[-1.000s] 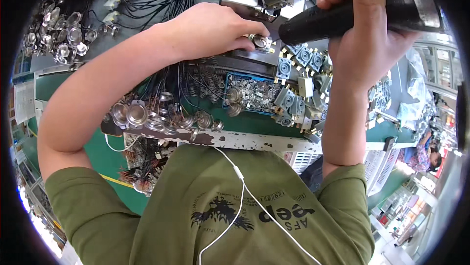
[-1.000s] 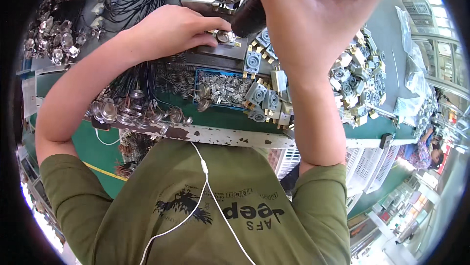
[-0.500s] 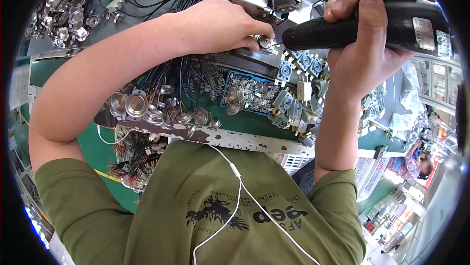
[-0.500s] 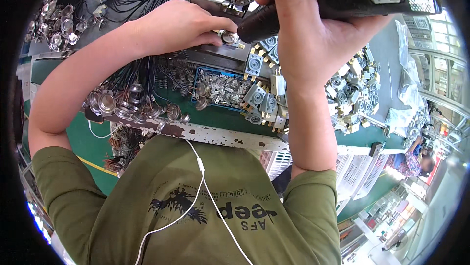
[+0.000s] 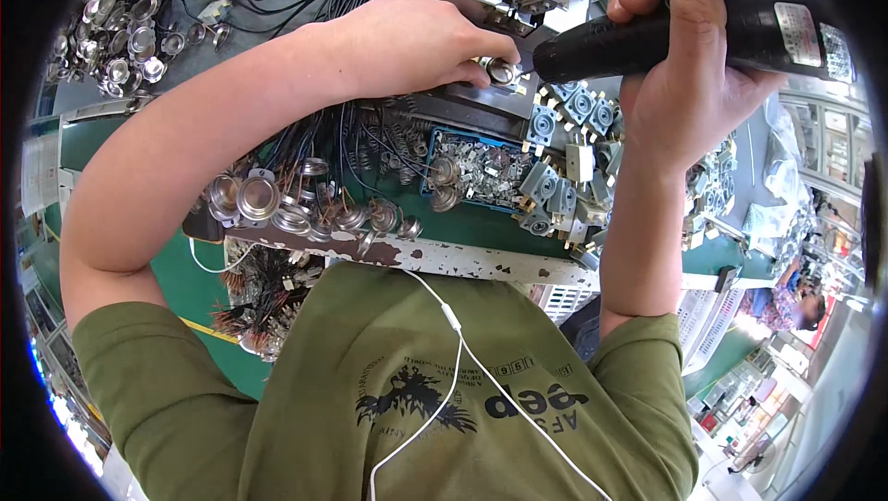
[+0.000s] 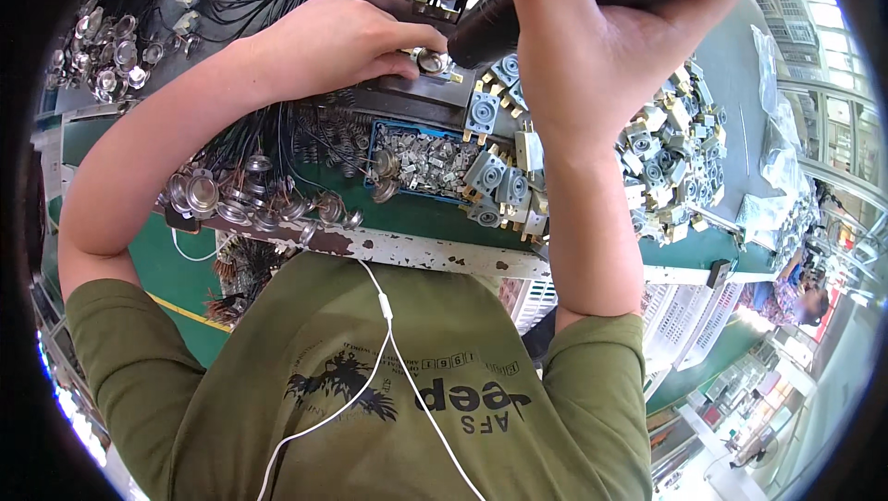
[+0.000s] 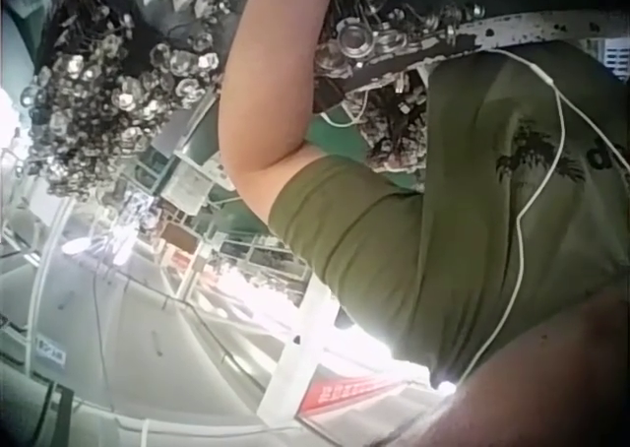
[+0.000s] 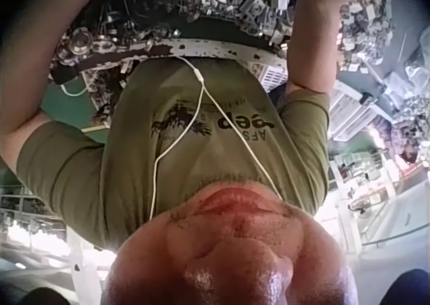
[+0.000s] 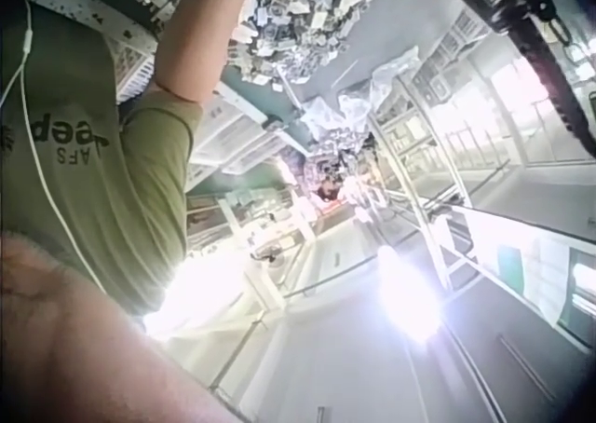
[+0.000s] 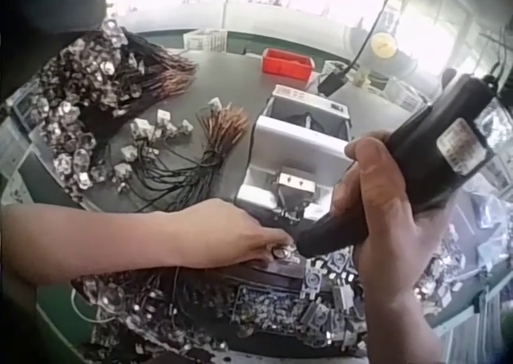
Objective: Assemble small electronic components on a production line using a handheld electric screwdriver.
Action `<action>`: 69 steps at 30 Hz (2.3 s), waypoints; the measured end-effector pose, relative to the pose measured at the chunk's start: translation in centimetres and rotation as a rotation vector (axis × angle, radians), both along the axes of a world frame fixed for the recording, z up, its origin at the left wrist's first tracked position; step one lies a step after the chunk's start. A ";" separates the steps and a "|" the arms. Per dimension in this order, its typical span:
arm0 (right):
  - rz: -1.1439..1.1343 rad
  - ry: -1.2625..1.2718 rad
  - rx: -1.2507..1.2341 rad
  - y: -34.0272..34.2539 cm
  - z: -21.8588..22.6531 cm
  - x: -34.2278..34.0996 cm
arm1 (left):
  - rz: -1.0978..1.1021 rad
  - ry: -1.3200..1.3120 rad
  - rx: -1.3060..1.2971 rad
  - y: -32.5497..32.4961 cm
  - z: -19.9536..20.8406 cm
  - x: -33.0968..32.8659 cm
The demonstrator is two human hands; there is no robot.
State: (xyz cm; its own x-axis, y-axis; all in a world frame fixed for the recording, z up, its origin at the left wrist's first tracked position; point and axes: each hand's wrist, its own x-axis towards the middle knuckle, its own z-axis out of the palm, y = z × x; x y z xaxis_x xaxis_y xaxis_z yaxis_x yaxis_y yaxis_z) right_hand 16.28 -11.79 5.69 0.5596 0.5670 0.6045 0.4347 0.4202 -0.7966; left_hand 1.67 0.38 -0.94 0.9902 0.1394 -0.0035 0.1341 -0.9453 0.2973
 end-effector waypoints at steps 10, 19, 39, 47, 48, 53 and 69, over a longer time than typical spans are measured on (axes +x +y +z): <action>0.031 -0.110 0.014 0.0 -0.5 -0.5 | -0.017 -0.049 0.006 -0.1 -0.6 0.0; 0.117 -0.285 -0.024 -0.9 -0.5 -0.8 | -0.112 0.105 -0.076 0.2 1.5 0.2; 0.444 0.105 0.141 -3.2 2.5 9.5 | -0.696 -0.089 0.246 -6.0 -1.9 2.4; 0.049 -0.079 0.272 1.1 3.1 3.4 | -0.588 -0.020 -0.035 -5.4 -0.5 2.5; -0.022 -0.104 0.280 1.3 3.3 2.4 | -0.576 0.012 -0.071 -5.7 -0.2 2.8; -0.077 -0.021 0.246 3.1 2.6 0.1 | -0.570 0.049 -0.120 -5.2 -0.1 2.2; 0.522 0.114 -0.060 6.4 4.6 3.4 | -0.353 -0.019 -0.380 -2.5 3.0 0.1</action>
